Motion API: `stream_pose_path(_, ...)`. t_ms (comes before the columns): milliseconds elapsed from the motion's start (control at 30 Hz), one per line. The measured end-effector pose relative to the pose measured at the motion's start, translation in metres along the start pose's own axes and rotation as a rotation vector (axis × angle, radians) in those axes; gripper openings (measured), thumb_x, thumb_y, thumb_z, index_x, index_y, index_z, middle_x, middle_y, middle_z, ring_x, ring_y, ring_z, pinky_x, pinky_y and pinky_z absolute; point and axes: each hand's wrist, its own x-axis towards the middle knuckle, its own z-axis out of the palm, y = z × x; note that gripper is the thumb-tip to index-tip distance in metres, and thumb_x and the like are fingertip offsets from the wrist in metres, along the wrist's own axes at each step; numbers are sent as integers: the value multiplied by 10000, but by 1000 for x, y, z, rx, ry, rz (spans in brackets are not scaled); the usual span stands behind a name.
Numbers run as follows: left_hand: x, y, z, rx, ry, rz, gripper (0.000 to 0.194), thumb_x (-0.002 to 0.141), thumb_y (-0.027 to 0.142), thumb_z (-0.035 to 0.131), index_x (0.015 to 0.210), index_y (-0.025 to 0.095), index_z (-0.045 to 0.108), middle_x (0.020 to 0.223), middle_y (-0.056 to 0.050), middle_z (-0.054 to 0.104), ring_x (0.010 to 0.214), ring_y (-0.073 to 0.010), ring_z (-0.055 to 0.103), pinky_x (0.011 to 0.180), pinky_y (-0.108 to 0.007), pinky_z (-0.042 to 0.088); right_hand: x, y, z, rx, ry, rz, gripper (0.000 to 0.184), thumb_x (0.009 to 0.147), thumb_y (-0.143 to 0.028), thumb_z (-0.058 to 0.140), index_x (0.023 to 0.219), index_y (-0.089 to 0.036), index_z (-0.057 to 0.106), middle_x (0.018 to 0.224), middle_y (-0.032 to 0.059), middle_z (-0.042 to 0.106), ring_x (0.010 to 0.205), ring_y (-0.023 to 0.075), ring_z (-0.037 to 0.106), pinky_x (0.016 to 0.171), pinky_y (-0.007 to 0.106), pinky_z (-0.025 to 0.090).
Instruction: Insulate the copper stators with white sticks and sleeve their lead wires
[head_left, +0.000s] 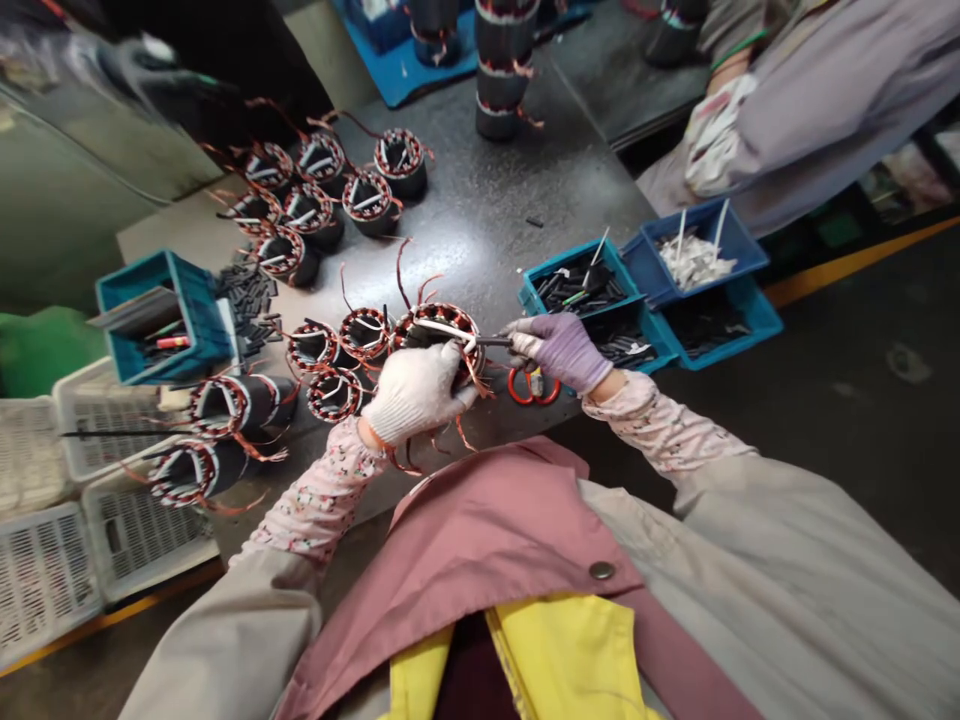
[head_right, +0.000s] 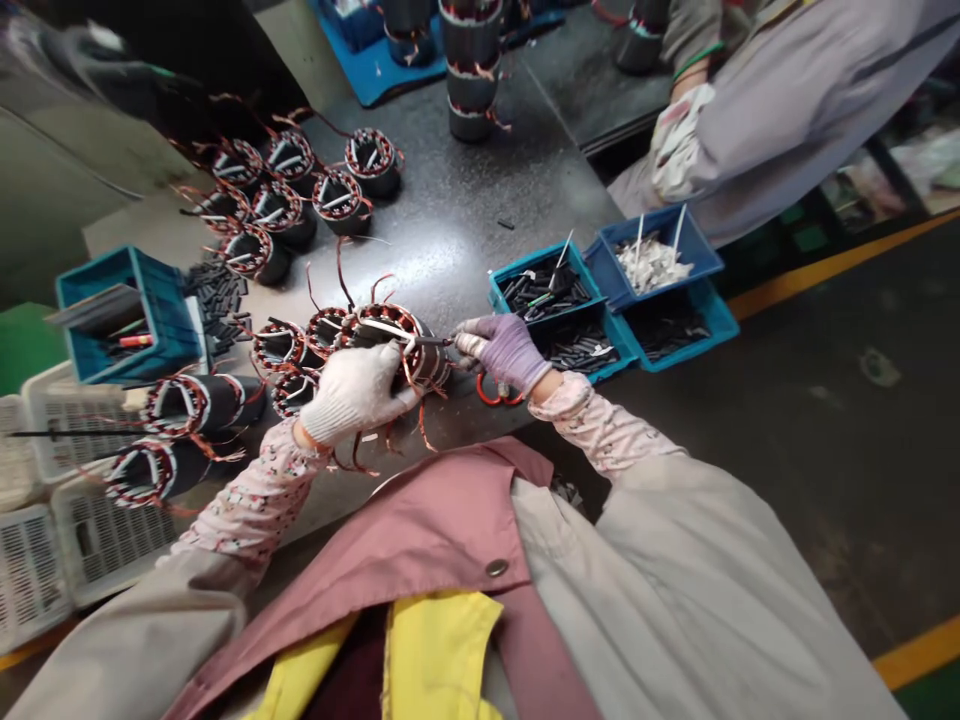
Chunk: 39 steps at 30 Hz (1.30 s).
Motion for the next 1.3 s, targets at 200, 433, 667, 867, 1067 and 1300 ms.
stream_pose_path(200,-3,-1,0,-14,-32,4,505,914,541,477,1189,146,628,996,-157,739,911,-338,734,701,-378,517,1,4,-4,-363,-75,-292,313,871,-360,681,1125,-197,765,1035,66,785,947,237,741,861,332,580)
stream_pose_path(433,-5,-5,-5,45,-96,-21,468,902,532,481,1110,157,670,915,-149,744,884,-332,738,672,-361,509,-1,15,21,-312,-27,-305,258,961,-287,548,1067,-208,770,1076,64,780,926,183,734,874,287,560)
stream_pose_path(667,-9,-12,-4,128,-99,-91,484,863,620,474,939,194,691,813,-130,740,762,-313,727,599,-348,477,-3,87,-89,-642,188,204,333,948,-225,542,1206,-165,743,1193,124,742,1084,239,702,951,337,526)
stream_pose_path(867,-10,-10,-6,133,-102,-130,481,855,626,467,897,201,689,795,-114,739,770,-301,728,611,-334,476,23,113,-102,-1084,-43,516,408,997,-455,520,1192,-183,753,1196,172,722,1117,283,681,894,352,501)
stream_pose_path(1067,-6,-6,-4,122,-91,-132,538,835,634,498,1022,164,683,889,-136,750,866,-321,735,685,-348,506,39,117,-91,-1113,-71,525,414,999,-372,518,1225,-82,708,1230,230,693,1161,334,662,923,403,505)
stream_pose_path(1300,-5,-7,-4,103,-91,-61,530,882,607,480,1071,152,676,936,-144,749,901,-323,736,709,-359,514,11,86,-100,-673,184,330,294,927,-359,631,1038,-119,759,887,125,748,841,242,706,772,332,533)
